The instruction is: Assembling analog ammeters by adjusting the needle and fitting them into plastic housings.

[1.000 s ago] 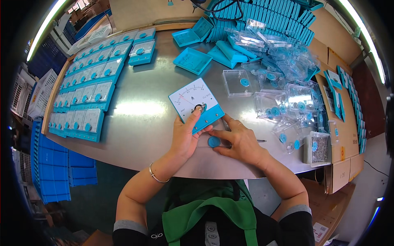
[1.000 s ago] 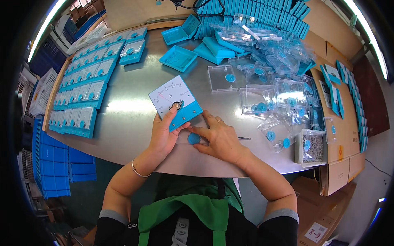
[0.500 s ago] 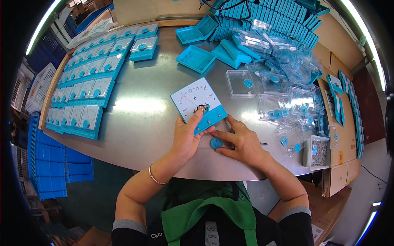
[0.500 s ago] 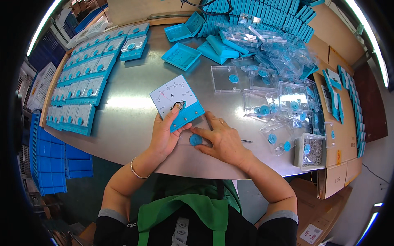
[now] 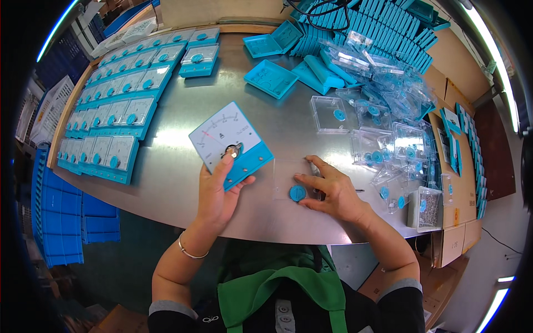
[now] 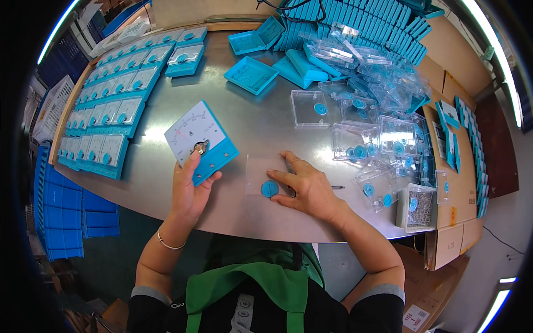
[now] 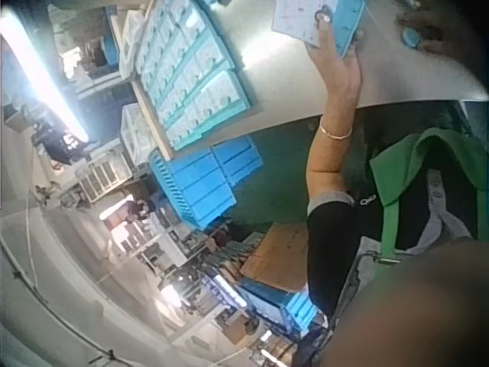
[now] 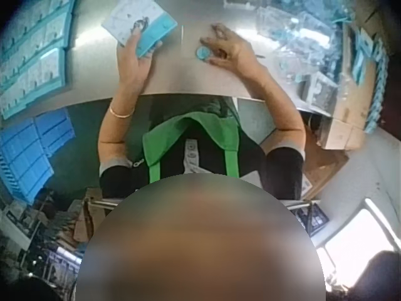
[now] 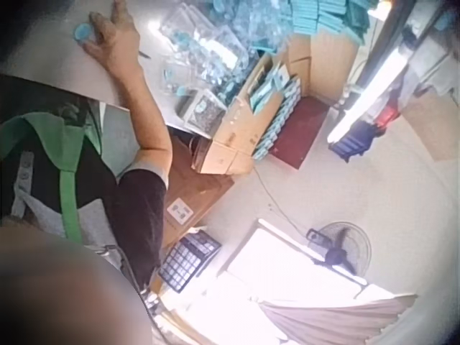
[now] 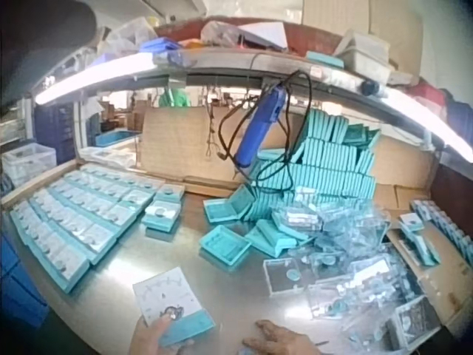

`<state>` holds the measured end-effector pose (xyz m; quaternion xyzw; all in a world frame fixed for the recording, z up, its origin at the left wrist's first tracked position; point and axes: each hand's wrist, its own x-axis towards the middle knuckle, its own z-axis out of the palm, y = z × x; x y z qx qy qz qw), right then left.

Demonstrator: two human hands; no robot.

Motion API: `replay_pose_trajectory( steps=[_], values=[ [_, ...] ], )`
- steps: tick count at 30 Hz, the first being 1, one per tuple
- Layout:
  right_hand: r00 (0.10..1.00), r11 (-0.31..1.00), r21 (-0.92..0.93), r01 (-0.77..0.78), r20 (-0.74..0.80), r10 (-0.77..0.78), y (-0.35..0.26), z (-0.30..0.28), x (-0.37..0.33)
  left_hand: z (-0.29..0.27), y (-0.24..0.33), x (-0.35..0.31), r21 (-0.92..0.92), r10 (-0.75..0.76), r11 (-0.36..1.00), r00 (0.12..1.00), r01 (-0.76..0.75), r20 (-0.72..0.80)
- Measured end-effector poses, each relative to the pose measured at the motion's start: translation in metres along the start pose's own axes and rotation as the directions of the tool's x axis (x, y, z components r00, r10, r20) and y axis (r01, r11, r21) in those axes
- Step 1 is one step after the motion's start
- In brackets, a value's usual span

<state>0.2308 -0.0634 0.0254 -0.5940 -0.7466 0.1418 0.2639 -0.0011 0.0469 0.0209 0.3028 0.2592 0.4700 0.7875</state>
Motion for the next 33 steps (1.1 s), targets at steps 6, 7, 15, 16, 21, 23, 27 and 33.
replay_pose_trajectory(
  steps=[6,7,15,16,21,23,27,33],
  values=[
    [0.989,0.984,0.132,-0.121,-0.07,0.131,-0.005,-0.023,0.004,-0.024,0.018,-0.021,0.134,-0.008,0.991,1.0,0.01,-0.012],
    [0.983,0.988,0.095,-0.124,-0.121,0.135,-0.002,-0.023,0.001,-0.025,0.018,-0.024,0.136,-0.006,0.991,1.0,0.008,-0.011],
    [0.948,0.854,0.468,-0.228,-0.095,0.305,-0.013,-0.039,0.005,-0.006,-0.01,-0.034,-0.034,-0.369,0.923,0.907,0.384,0.205],
    [0.944,0.853,0.467,-0.232,-0.103,0.313,-0.019,-0.035,0.007,0.001,-0.015,-0.035,-0.094,-0.447,0.871,0.857,0.482,0.259],
    [0.979,0.907,0.378,-0.187,-0.002,0.203,-0.03,-0.036,0.01,0.022,-0.032,-0.037,-0.032,-0.512,0.837,0.802,0.546,0.308],
    [0.977,0.902,0.381,-0.203,0.013,0.214,-0.027,-0.037,0.005,0.026,-0.033,-0.036,-0.036,-0.555,0.806,0.776,0.59,0.298],
    [0.976,0.885,0.415,-0.212,0.041,0.215,-0.022,-0.037,0.0,0.026,-0.039,-0.039,-0.049,-0.559,0.799,0.77,0.599,0.307],
    [0.957,0.82,0.496,-0.286,0.103,0.271,-0.02,-0.037,-0.002,0.023,-0.043,-0.04,-0.074,-0.572,0.779,0.753,0.623,0.325]
  ],
)
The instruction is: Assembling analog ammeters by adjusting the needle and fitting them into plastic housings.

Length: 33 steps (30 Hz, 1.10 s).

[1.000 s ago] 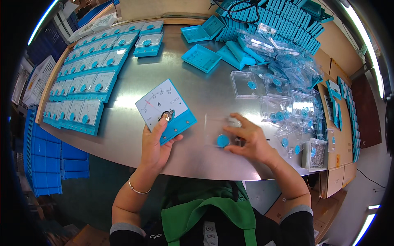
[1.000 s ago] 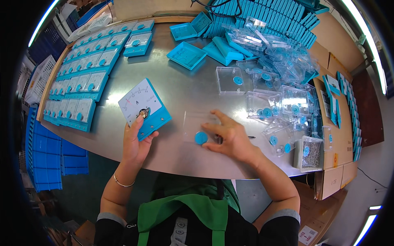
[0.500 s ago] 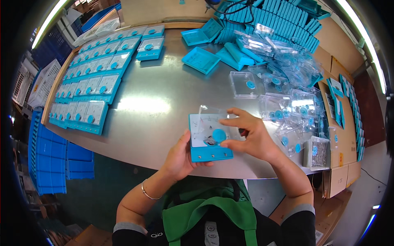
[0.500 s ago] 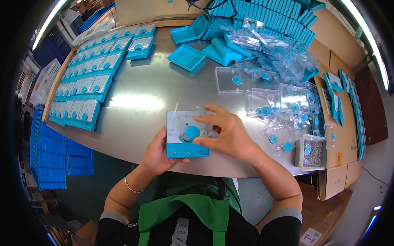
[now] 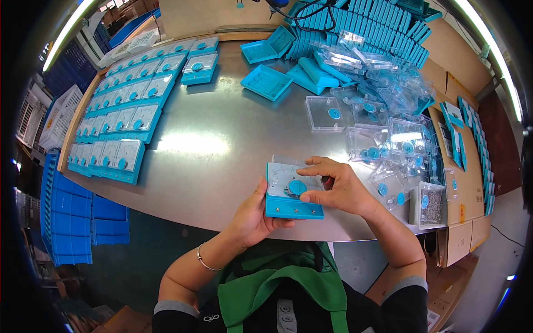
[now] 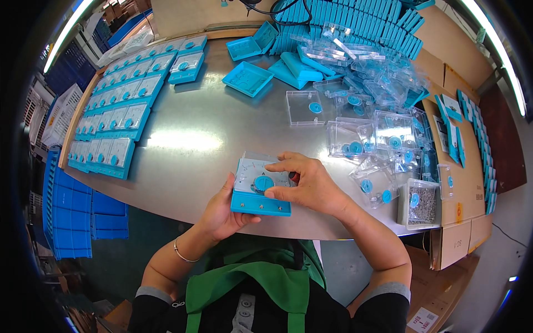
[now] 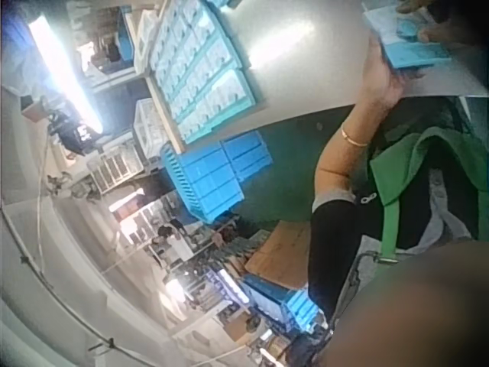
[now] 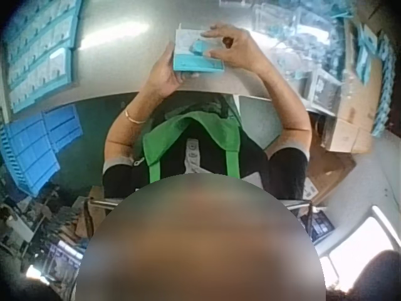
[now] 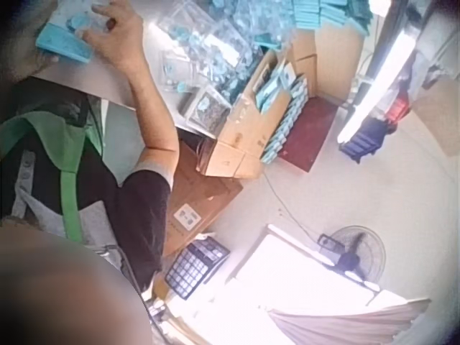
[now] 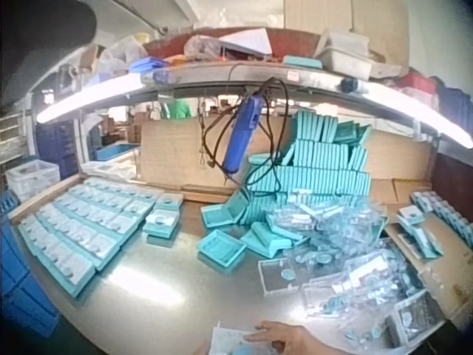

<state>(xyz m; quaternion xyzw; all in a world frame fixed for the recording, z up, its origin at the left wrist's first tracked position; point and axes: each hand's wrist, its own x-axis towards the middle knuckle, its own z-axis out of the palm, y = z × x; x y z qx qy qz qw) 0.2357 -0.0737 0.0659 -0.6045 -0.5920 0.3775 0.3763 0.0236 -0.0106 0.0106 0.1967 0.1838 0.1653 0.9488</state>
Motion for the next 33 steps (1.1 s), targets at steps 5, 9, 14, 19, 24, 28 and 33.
replay_pose_trajectory(
  steps=[5,9,14,19,24,28,33],
  values=[
    [0.999,0.999,0.028,-0.032,0.02,0.031,-0.004,-0.001,0.004,0.007,0.004,-0.001,-0.062,-0.032,0.998,0.998,0.029,-0.055],
    [0.991,0.993,0.083,-0.085,0.111,0.075,-0.003,-0.001,0.009,0.006,0.005,-0.003,-0.081,-0.032,0.996,0.997,0.027,-0.068],
    [0.978,0.978,0.14,-0.154,0.165,0.13,0.001,0.002,0.014,0.006,0.006,-0.004,-0.104,-0.021,0.995,0.998,0.015,-0.062],
    [0.996,0.998,0.054,-0.027,0.083,0.022,0.0,0.012,0.006,-0.005,-0.003,-0.005,-0.039,0.059,0.997,0.997,-0.061,-0.044],
    [0.988,0.964,-0.218,0.155,0.055,-0.146,-0.007,0.021,-0.007,-0.011,-0.006,-0.011,0.097,0.136,0.986,0.991,-0.136,0.016],
    [0.972,0.94,-0.299,0.164,-0.112,-0.205,-0.029,0.022,-0.016,-0.01,0.003,-0.011,0.386,0.198,0.902,0.98,-0.195,0.031],
    [0.99,0.965,0.24,-0.109,-0.058,0.127,0.006,0.026,-0.033,-0.01,0.001,-0.016,0.434,0.161,0.884,0.985,-0.173,0.064]
  ],
)
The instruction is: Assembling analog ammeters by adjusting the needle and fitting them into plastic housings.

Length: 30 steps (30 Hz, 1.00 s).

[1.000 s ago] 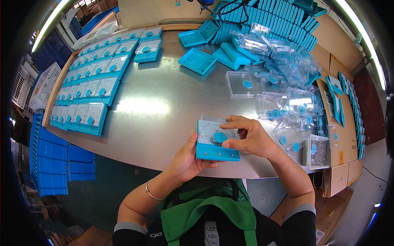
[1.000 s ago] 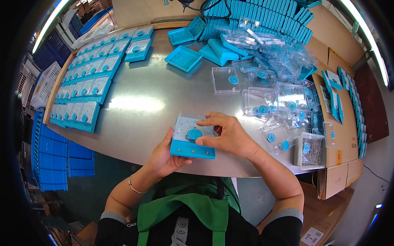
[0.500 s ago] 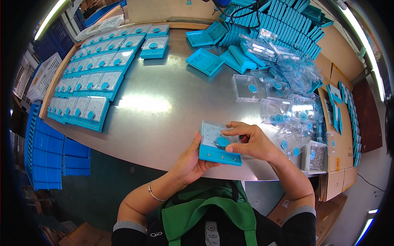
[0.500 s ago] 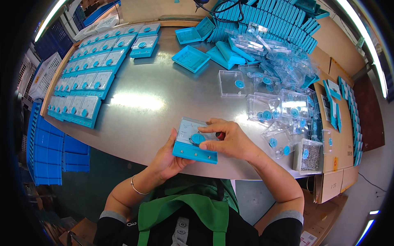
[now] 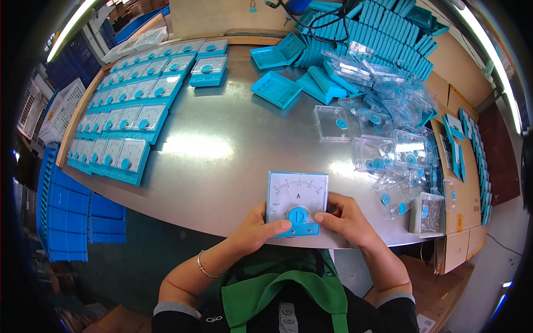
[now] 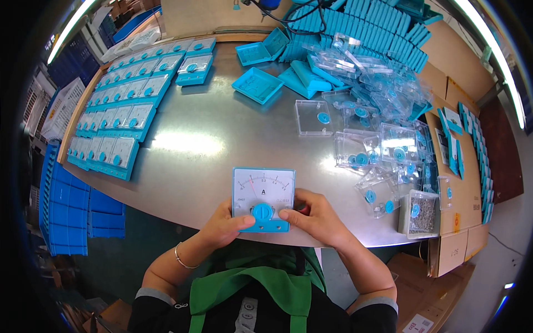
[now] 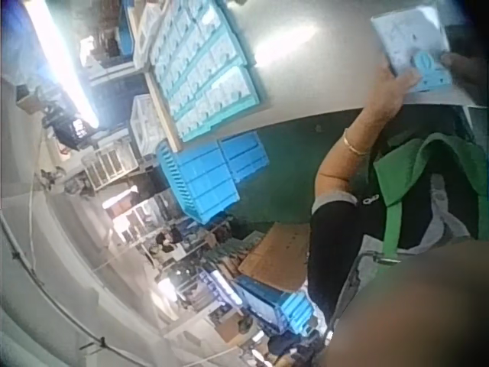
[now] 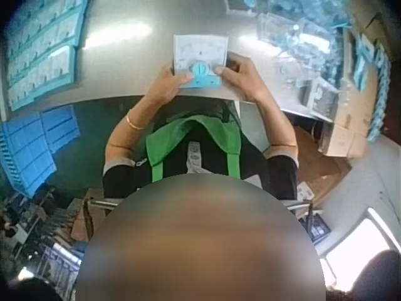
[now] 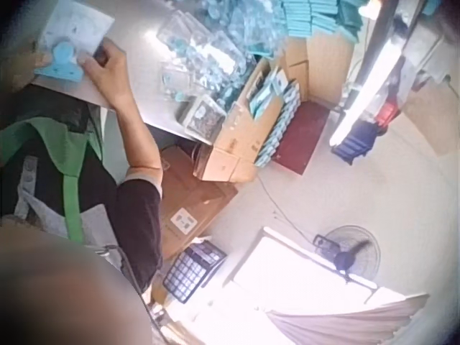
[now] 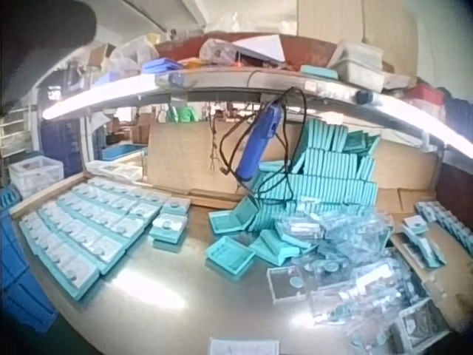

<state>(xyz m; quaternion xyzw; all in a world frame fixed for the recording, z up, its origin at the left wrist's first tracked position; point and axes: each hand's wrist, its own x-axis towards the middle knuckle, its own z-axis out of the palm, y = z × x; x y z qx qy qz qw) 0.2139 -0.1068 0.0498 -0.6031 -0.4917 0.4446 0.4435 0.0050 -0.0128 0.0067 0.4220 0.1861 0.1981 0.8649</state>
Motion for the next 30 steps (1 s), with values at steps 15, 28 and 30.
replay_pose_trajectory(
  steps=[15,28,30],
  values=[
    [0.975,0.782,0.587,-0.211,0.069,0.211,0.043,0.043,-0.003,0.016,0.009,-0.004,-0.154,-0.06,0.986,0.998,0.059,0.0],
    [0.993,0.974,0.195,-0.113,0.056,0.104,-0.02,0.016,0.023,-0.015,0.021,0.012,0.116,0.168,0.98,0.984,-0.161,-0.053],
    [0.995,0.993,-0.062,0.1,-0.004,-0.1,-0.038,0.024,0.042,-0.018,0.025,0.018,0.244,0.382,0.903,0.92,-0.353,-0.085]
  ],
)
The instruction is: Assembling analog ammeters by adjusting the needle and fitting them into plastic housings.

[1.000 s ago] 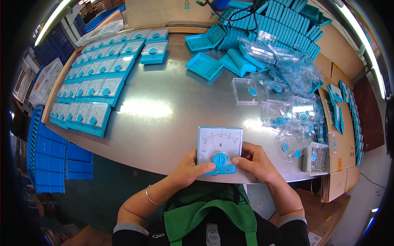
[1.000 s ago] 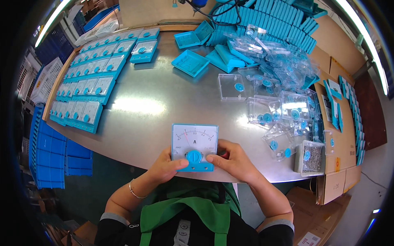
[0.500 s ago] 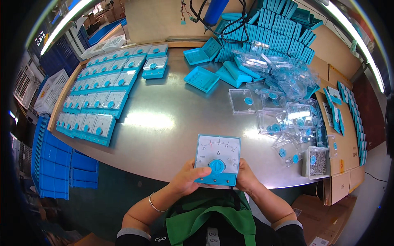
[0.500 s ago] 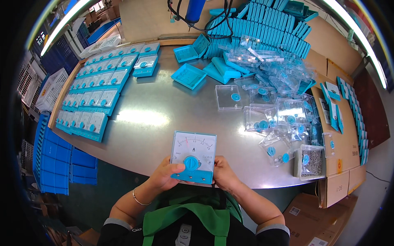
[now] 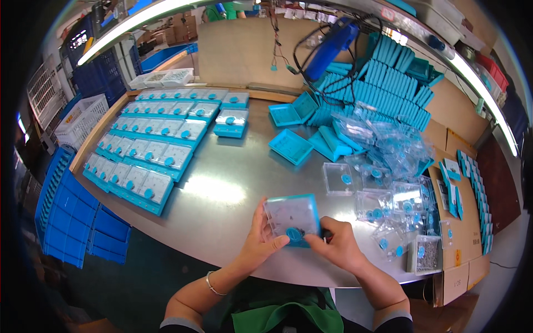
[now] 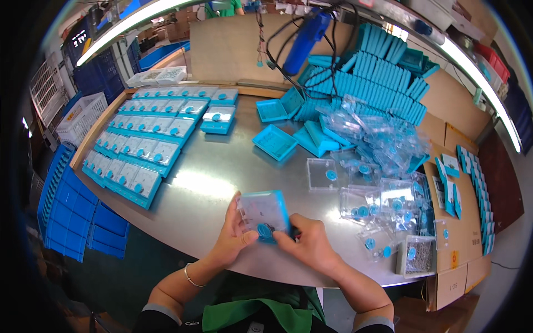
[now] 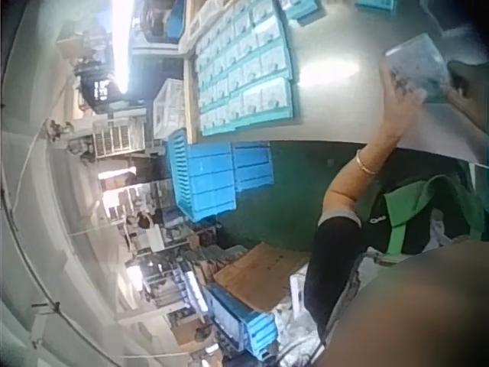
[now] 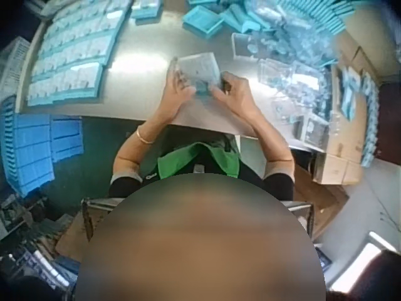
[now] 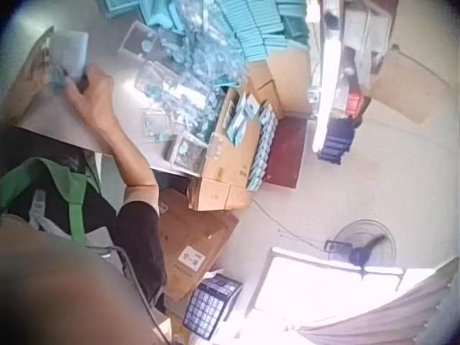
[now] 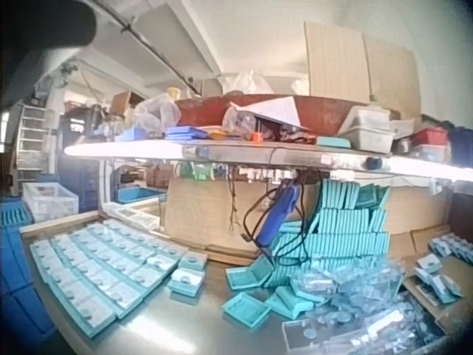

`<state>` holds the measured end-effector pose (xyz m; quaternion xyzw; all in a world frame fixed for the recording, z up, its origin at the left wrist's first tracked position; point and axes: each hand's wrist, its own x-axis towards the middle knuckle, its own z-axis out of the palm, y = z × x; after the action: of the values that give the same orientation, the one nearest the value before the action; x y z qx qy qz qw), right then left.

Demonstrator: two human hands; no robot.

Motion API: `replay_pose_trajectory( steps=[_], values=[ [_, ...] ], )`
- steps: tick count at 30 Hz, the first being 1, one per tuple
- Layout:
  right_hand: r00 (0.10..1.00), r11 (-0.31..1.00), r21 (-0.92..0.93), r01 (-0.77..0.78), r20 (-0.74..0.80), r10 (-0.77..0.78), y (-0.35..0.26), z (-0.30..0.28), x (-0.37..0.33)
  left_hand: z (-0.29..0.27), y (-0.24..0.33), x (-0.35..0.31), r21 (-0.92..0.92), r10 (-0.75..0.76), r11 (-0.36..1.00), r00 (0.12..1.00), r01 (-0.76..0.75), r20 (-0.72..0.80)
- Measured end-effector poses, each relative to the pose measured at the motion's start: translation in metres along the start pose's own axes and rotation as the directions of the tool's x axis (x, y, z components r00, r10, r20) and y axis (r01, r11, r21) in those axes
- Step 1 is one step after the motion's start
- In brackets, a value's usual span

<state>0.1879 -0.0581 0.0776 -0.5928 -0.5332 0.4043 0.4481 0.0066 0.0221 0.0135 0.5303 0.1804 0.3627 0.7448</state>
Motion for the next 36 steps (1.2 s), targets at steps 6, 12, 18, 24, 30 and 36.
replay_pose_trajectory(
  steps=[6,12,18,24,30,36],
  values=[
    [0.78,0.481,-0.66,0.577,0.271,-0.564,-0.011,0.05,0.048,-0.011,0.012,0.006,0.0,0.241,0.966,0.899,-0.259,-0.367],
    [0.912,0.828,-0.383,0.409,0.136,-0.387,0.011,0.042,0.128,-0.056,0.021,-0.017,-0.186,0.175,0.951,0.925,-0.248,-0.338],
    [0.926,0.327,-0.934,0.14,0.006,-0.379,0.076,0.01,0.179,-0.044,0.016,-0.017,-0.333,0.033,0.938,0.98,-0.099,-0.199],
    [0.973,0.86,0.454,-0.231,0.114,0.201,0.022,-0.005,0.082,-0.05,0.01,-0.022,-0.399,0.009,0.912,0.975,-0.1,-0.223],
    [0.799,0.713,0.381,-0.588,0.412,0.438,0.051,-0.013,0.016,-0.034,0.012,-0.012,-0.351,0.11,0.925,0.987,-0.146,-0.12],
    [0.818,0.531,-0.63,0.566,0.346,-0.461,0.015,-0.019,0.031,-0.039,0.019,-0.021,-0.184,0.035,0.982,0.996,-0.05,-0.084]
  ],
)
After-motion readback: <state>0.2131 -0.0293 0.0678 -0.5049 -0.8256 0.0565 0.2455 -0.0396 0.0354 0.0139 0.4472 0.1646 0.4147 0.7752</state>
